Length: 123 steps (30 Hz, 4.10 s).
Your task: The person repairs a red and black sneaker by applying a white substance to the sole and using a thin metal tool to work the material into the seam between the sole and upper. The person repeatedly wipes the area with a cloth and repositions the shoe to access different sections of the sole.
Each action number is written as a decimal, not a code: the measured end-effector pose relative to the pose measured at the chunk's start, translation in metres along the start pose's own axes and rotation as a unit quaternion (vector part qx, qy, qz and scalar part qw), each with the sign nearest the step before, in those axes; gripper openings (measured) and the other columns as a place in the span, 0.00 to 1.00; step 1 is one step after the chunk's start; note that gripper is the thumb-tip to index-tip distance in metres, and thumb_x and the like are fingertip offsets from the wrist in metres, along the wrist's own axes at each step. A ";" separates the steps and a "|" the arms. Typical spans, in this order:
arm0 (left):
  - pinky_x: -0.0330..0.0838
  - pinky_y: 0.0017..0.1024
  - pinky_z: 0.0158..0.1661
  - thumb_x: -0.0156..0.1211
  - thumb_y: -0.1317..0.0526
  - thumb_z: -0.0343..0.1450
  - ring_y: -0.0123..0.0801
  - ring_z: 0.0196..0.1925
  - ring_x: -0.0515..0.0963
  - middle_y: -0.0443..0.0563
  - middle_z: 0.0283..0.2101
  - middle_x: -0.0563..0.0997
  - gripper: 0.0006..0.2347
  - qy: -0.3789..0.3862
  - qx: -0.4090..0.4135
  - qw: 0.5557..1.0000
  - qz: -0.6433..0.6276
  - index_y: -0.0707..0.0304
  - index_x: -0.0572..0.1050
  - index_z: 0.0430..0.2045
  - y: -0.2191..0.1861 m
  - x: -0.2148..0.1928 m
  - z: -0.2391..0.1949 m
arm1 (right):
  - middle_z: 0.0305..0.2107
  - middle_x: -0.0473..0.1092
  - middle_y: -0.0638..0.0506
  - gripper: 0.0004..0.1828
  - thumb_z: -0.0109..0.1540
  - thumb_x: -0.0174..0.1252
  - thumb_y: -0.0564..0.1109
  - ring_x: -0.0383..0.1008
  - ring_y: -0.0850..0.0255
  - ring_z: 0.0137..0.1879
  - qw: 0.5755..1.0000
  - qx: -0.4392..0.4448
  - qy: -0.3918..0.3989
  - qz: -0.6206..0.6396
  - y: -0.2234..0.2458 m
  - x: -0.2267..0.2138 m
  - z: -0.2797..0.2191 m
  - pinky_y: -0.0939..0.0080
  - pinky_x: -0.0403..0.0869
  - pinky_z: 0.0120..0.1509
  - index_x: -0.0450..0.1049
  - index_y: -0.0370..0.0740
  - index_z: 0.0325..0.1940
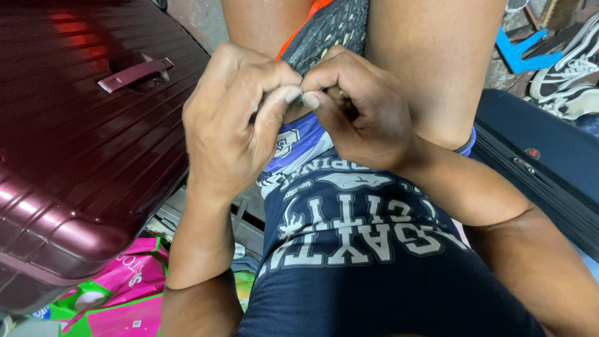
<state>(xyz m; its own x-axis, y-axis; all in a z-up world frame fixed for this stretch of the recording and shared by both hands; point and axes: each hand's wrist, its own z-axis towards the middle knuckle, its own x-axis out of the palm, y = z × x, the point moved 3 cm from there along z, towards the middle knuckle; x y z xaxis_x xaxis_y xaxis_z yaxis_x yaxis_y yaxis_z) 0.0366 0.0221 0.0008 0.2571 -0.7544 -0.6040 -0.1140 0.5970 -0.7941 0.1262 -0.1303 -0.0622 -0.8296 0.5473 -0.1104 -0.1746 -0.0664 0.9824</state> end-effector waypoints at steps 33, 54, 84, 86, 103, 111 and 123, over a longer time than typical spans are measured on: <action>0.71 0.37 0.64 0.70 0.68 0.78 0.43 0.60 0.77 0.61 0.57 0.76 0.16 0.014 -0.033 0.999 0.023 0.81 0.70 0.55 0.094 0.065 0.072 | 0.27 0.68 0.52 0.19 0.77 0.38 0.46 0.68 0.65 0.34 0.883 0.216 -0.409 -0.084 -0.197 -0.231 -0.189 0.63 0.67 0.41 0.70 0.37 0.39; 0.71 0.34 0.61 0.72 0.71 0.77 0.38 0.57 0.75 0.60 0.57 0.74 0.20 -0.019 -0.184 0.980 -0.075 0.77 0.63 0.56 0.193 0.129 0.128 | 0.40 0.73 0.40 0.25 0.54 0.65 0.44 0.76 0.42 0.42 0.766 0.284 -0.287 -0.500 -0.347 -0.185 -0.206 0.51 0.73 0.42 0.73 0.36 0.53; 0.70 0.29 0.61 0.69 0.69 0.76 0.36 0.56 0.76 0.54 0.51 0.75 0.15 0.073 -0.174 0.981 -0.052 0.72 0.72 0.55 0.182 0.186 0.193 | 0.27 0.74 0.48 0.07 0.65 0.61 0.43 0.73 0.65 0.32 0.749 0.588 -0.303 0.045 -0.409 -0.134 -0.153 0.60 0.73 0.36 0.78 0.36 0.40; 0.70 0.32 0.62 0.68 0.69 0.75 0.39 0.58 0.77 0.55 0.53 0.75 0.15 0.072 -0.180 0.979 -0.055 0.72 0.72 0.55 0.183 0.189 0.195 | 0.29 0.75 0.51 0.07 0.68 0.59 0.42 0.76 0.67 0.34 0.796 0.468 -0.376 0.076 -0.404 -0.153 -0.138 0.63 0.76 0.39 0.78 0.35 0.42; 0.68 0.46 0.64 0.64 0.70 0.69 0.57 0.63 0.70 0.58 0.61 0.73 0.19 0.099 0.006 0.978 0.181 0.66 0.73 0.56 0.186 0.252 0.214 | 0.35 0.76 0.53 0.05 0.67 0.61 0.37 0.76 0.70 0.40 0.835 0.328 -0.383 0.219 -0.387 -0.186 -0.060 0.69 0.76 0.47 0.76 0.34 0.46; 0.68 0.45 0.60 0.66 0.68 0.66 0.57 0.59 0.70 0.59 0.57 0.74 0.21 0.152 0.040 0.973 0.167 0.65 0.74 0.55 0.219 0.344 0.226 | 0.31 0.74 0.56 0.06 0.65 0.64 0.41 0.72 0.72 0.35 0.808 0.371 -0.406 0.210 -0.388 -0.193 -0.073 0.71 0.73 0.42 0.77 0.37 0.44; 0.73 0.39 0.52 0.73 0.60 0.63 0.53 0.50 0.77 0.61 0.53 0.78 0.24 0.206 -0.084 0.975 -0.018 0.67 0.74 0.52 0.230 0.325 0.238 | 0.33 0.74 0.54 0.07 0.66 0.61 0.40 0.74 0.69 0.37 0.801 0.384 -0.401 0.222 -0.397 -0.199 -0.074 0.68 0.74 0.44 0.74 0.37 0.47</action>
<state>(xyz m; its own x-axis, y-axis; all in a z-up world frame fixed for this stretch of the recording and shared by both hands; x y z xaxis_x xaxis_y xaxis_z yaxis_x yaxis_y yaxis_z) 0.3227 -0.0208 -0.3617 -0.1399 -0.8406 -0.5233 -0.2764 0.5406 -0.7946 0.3215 -0.2750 -0.4415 -0.0571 0.9927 0.1058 0.6774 -0.0394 0.7346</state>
